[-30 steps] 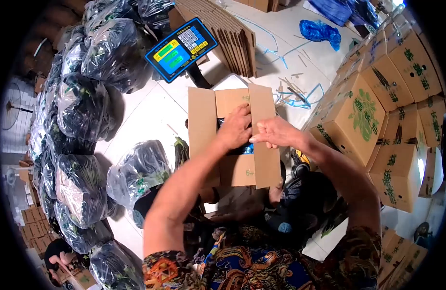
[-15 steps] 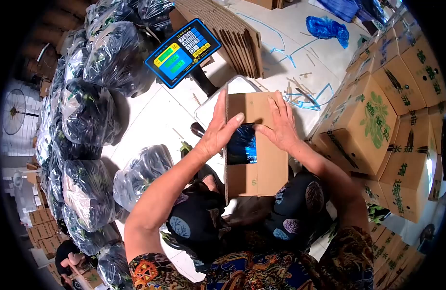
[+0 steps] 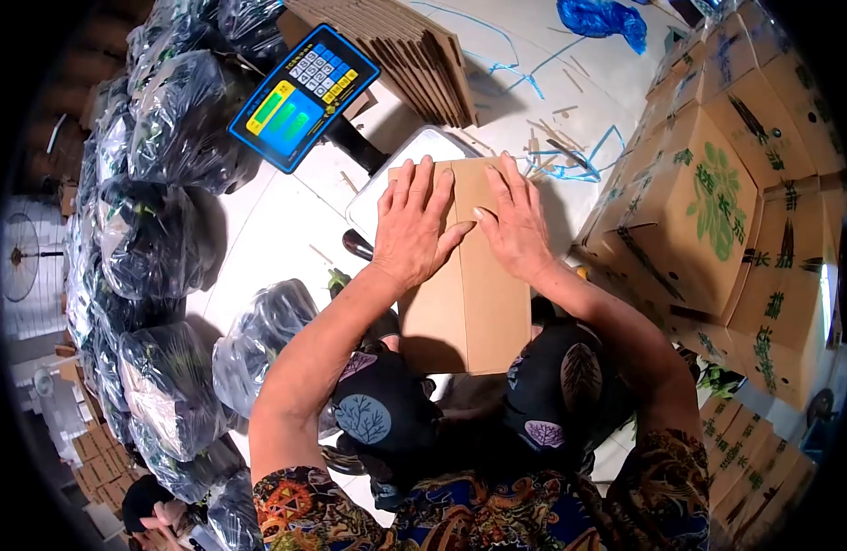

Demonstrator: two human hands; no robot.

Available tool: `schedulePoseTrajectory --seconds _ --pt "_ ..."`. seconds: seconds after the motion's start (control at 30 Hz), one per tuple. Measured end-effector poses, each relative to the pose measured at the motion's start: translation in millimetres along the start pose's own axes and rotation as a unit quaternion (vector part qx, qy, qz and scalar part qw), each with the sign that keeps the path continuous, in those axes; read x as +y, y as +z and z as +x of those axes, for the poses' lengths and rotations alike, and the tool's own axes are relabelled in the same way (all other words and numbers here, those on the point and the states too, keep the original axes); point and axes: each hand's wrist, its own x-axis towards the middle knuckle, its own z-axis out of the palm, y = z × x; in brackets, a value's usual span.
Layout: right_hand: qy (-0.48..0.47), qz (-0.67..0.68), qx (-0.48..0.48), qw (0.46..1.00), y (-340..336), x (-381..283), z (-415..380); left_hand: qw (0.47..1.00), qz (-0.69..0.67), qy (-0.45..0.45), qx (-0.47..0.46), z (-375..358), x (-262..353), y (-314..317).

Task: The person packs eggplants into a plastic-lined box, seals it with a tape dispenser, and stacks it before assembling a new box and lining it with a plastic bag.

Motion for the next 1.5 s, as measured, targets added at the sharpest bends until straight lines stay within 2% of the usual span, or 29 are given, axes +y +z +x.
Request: schedulePoseTrajectory --seconds 0.13,0.2,0.27,0.3,0.33,0.37,0.43,0.47,0.5,0.57,0.67,0.73,0.8,0.83,0.93,0.97,1.0,1.03,1.07,1.13,1.2,1.27,1.3,1.33,1.4,1.43,1.47,1.5 --pt "0.007 0.070 0.011 0.997 1 6 -1 1.000 0.000 0.011 0.014 19 -3 5" --pt "0.103 0.186 -0.018 0.977 -14 19 -10 0.999 -0.030 -0.009 0.018 24 -5 6" --pt "0.194 0.305 -0.036 0.932 -30 37 -22 0.998 0.005 0.016 0.064 30 -12 13" --pt "0.216 0.309 -0.067 0.924 -43 62 -39 0.998 -0.012 0.005 0.063 35 -9 13" --pt "0.192 0.172 -0.048 0.965 -49 89 -62 0.998 -0.025 -0.008 0.061 40 -6 12" --pt "0.197 0.169 -0.054 0.964 -66 110 -84 0.997 -0.023 0.002 0.073 43 -5 13" --pt "0.256 -0.050 -0.173 0.950 -64 162 -155 0.998 -0.013 -0.011 0.066 50 -5 18" --pt "0.266 -0.153 -0.242 0.920 -63 188 -191 0.998 -0.013 -0.013 0.059 53 -7 21" --pt "0.336 -0.165 -0.236 0.897 -61 195 -224 0.997 -0.008 -0.004 0.072 54 -10 26" --pt "0.378 -0.141 -0.197 0.893 -38 214 -266 0.997 -0.013 -0.001 0.075 54 -7 25" --pt "0.426 -0.077 -0.174 0.885 -15 215 -268 0.997 -0.025 -0.004 0.078 54 -6 21" --pt "0.447 -0.077 -0.217 0.865 -4 218 -261 0.996 -0.041 0.003 0.079 53 -8 20" --pt "0.460 -0.129 -0.299 0.826 4 219 -252 0.995 -0.063 0.007 0.072 54 -9 18" --pt "0.412 -0.101 -0.253 0.870 -5 205 -250 0.996 -0.063 -0.004 0.061 54 -10 17" --pt "0.420 0.015 -0.137 0.897 -8 194 -240 0.988 -0.081 -0.004 0.131 57 2 5" --pt "0.375 0.063 -0.099 0.920 -12 189 -238 0.986 -0.103 0.007 0.132 58 7 -4" --pt "0.327 0.111 -0.061 0.936 -29 172 -225 0.979 -0.114 0.055 0.157 60 13 -15" --pt "0.369 0.111 -0.011 0.923 -51 132 -189 0.975 -0.173 0.053 0.129 57 24 -28" --pt "0.369 0.130 0.050 0.919 -58 110 -171 0.966 -0.231 0.052 0.101 53 38 -43" --pt "0.269 0.222 0.134 0.928 -88 63 -123 0.930 -0.364 0.011 -0.037 45 68 -66" --pt "0.244 0.233 0.157 0.928 -109 29 -85 0.886 -0.423 -0.080 -0.175 41 100 -96" --pt "0.192 0.306 0.181 0.914 -124 1 -54 0.814 -0.537 -0.081 -0.206 32 106 -90" --pt "0.148 0.328 0.135 0.923 -138 -12 -45 0.825 -0.526 -0.072 -0.192 31 107 -85" --pt "0.128 0.419 0.064 0.897 -146 -17 -40 0.887 -0.438 -0.038 -0.143 31 106 -94" --pt "0.088 0.539 -0.022 0.837 -165 -28 -26 0.934 -0.350 0.051 -0.059 23 91 -87" --pt "0.099 0.463 -0.119 0.873 -174 -27 -17 0.938 -0.338 0.059 -0.041 20 92 -96" --pt "0.121 0.300 -0.202 0.924 -188 -35 -13 0.943 -0.326 0.067 -0.025 15 92 -104" --pt "0.140 0.318 -0.188 0.919 -187 -45 -10 0.945 -0.320 0.058 -0.047 10 92 -104"
